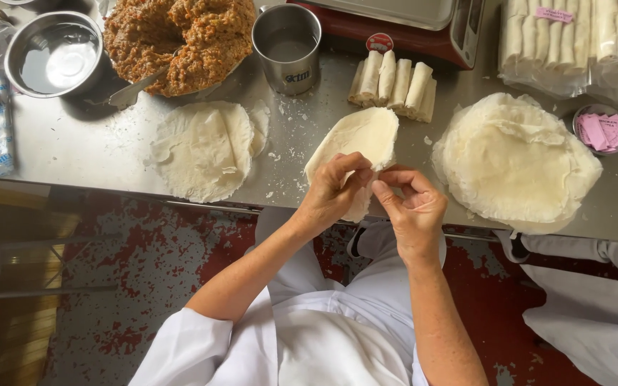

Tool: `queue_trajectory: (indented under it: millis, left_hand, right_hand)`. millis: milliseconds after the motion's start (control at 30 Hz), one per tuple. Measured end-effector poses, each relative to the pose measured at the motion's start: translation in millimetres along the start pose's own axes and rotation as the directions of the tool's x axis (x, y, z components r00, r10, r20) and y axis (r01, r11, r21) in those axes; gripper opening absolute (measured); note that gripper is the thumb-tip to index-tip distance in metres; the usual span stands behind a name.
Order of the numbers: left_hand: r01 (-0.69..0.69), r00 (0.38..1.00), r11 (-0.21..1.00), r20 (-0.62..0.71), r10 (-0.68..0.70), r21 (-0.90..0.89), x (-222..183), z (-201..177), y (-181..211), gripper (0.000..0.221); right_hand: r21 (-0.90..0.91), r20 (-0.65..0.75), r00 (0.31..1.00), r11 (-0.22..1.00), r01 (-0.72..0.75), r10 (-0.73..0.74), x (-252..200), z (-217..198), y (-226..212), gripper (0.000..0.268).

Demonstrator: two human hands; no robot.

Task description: Separating thin dough sheets from a stack and placing them into individual piles on a metal table.

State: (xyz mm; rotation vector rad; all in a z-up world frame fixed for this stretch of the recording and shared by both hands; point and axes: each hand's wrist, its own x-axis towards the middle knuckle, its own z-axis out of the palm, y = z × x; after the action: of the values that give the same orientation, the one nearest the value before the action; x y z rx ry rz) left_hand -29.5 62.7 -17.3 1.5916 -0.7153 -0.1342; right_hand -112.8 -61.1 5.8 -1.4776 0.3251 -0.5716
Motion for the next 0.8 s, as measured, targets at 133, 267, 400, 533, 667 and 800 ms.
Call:
queue_trajectory:
  millis: [133,267,400,533,667,800]
  left_hand:
    - [0.014,1.0,1.0,-0.013,-0.014,-0.009,4,3,15,0.01]
    - [0.022,0.999,0.997,-0.025,-0.024,-0.069,7,7,16,0.003]
    - [0.16,0.983,0.965,-0.055,-0.175,-0.21,-1,14,16,0.009]
    - [0.183,0.974,0.969,-0.101,-0.202,-0.167,-5,21,28,0.008]
    - [0.158,0.98,0.98,-0.105,-0.171,-0.125,-5,24,20,0.009]
    - [0.186,0.978,0.982,-0.089,-0.187,-0.015,-4,21,32,0.016]
  right_hand:
    - [0.002,-0.029,1.0,1.0,0.002,-0.002,-2,-4,5,0.016]
    - [0.015,-0.069,0.997,1.0,-0.013,0.014,-2,-5,20,0.016]
    - [-0.042,-0.083,0.996,0.999,-0.031,0.027,-3,0,13,0.008]
    - [0.013,-0.119,0.99,0.997,-0.072,0.073,-4,3,7,0.006]
    - [-0.006,-0.126,0.989,0.997,-0.076,0.075,2,-6,21,0.004]
    - [-0.069,-0.076,0.997,0.998,-0.006,0.0,-2,-12,27,0.007]
